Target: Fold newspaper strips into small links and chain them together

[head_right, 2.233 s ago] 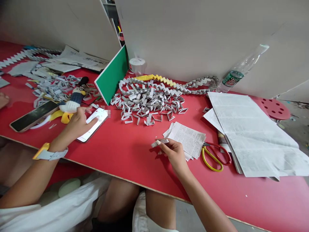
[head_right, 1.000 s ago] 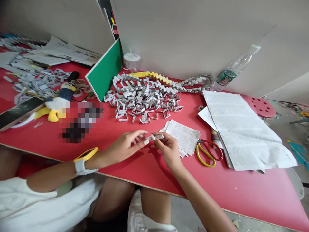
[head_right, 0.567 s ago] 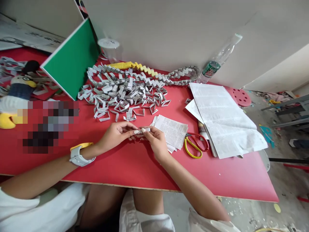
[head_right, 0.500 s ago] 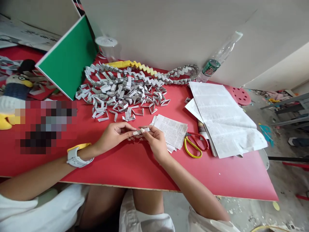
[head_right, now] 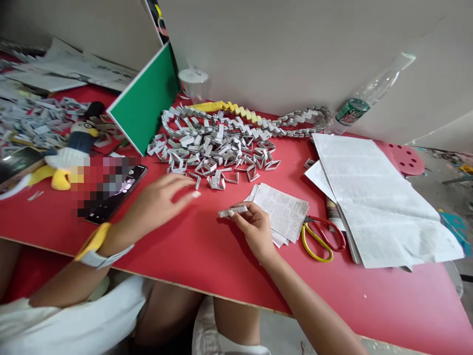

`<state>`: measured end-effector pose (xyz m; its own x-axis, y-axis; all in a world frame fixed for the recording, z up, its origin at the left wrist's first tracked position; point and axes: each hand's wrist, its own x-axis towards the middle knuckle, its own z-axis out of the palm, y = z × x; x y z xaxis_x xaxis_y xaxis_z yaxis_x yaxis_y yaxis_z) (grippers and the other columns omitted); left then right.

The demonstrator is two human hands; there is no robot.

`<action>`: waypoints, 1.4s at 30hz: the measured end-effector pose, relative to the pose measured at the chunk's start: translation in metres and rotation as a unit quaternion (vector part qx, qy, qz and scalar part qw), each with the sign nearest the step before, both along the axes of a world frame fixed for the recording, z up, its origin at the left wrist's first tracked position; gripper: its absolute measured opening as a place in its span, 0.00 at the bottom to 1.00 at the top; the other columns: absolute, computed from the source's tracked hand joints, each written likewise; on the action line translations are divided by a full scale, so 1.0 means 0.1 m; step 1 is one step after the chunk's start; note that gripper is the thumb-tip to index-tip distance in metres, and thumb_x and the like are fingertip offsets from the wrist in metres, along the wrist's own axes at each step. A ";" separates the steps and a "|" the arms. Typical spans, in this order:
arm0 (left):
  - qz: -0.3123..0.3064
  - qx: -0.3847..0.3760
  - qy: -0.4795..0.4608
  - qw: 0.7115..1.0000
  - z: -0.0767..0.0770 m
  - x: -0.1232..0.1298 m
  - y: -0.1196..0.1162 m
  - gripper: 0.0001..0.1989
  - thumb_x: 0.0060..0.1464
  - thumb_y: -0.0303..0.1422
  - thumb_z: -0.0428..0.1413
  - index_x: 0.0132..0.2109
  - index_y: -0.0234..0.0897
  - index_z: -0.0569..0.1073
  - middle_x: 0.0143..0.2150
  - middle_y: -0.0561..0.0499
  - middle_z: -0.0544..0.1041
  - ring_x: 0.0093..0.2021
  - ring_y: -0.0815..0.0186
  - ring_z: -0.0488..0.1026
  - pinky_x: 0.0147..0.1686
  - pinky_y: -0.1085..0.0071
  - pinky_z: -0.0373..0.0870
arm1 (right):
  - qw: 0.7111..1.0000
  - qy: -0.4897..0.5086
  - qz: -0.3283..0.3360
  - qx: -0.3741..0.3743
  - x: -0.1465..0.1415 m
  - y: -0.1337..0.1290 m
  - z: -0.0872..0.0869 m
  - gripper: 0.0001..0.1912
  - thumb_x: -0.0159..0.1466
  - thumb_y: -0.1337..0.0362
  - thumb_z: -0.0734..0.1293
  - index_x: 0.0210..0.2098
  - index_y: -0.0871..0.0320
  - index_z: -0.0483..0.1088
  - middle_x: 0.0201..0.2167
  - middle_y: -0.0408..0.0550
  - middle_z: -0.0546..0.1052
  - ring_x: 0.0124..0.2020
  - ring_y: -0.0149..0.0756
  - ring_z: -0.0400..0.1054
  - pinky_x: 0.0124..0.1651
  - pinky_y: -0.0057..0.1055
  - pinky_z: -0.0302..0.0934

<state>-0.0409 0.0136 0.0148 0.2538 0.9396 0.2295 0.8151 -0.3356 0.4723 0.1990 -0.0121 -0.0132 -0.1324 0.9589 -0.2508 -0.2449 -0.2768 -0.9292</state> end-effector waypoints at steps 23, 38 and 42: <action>0.244 0.032 0.136 0.960 0.02 -0.77 -0.04 0.39 0.49 0.45 0.61 0.61 0.31 0.55 0.61 0.26 0.61 0.63 0.34 0.58 0.56 0.39 0.61 | 0.999 0.024 0.019 0.024 0.02 -0.02 -0.05 0.11 0.57 0.60 0.74 0.35 0.57 0.71 0.32 0.46 0.82 0.35 0.40 0.78 0.45 0.38 0.70; -0.107 -0.169 -0.301 0.932 -0.26 0.82 0.05 0.11 0.57 0.37 0.55 0.39 0.33 0.76 0.35 0.47 0.79 0.32 0.66 0.77 0.31 0.73 0.76 | 0.993 -0.014 -0.076 0.092 0.12 0.03 -0.02 0.08 0.55 0.62 0.73 0.34 0.56 0.75 0.30 0.42 0.79 0.32 0.30 0.73 0.38 0.26 0.66; -0.085 -0.244 -0.370 0.892 -0.31 0.78 -0.01 0.12 0.55 0.37 0.57 0.39 0.31 0.77 0.32 0.48 0.78 0.27 0.67 0.76 0.27 0.72 0.76 | 0.985 -0.103 -0.060 0.126 0.10 0.00 -0.03 0.10 0.60 0.61 0.69 0.39 0.57 0.76 0.33 0.45 0.81 0.33 0.33 0.74 0.38 0.28 0.67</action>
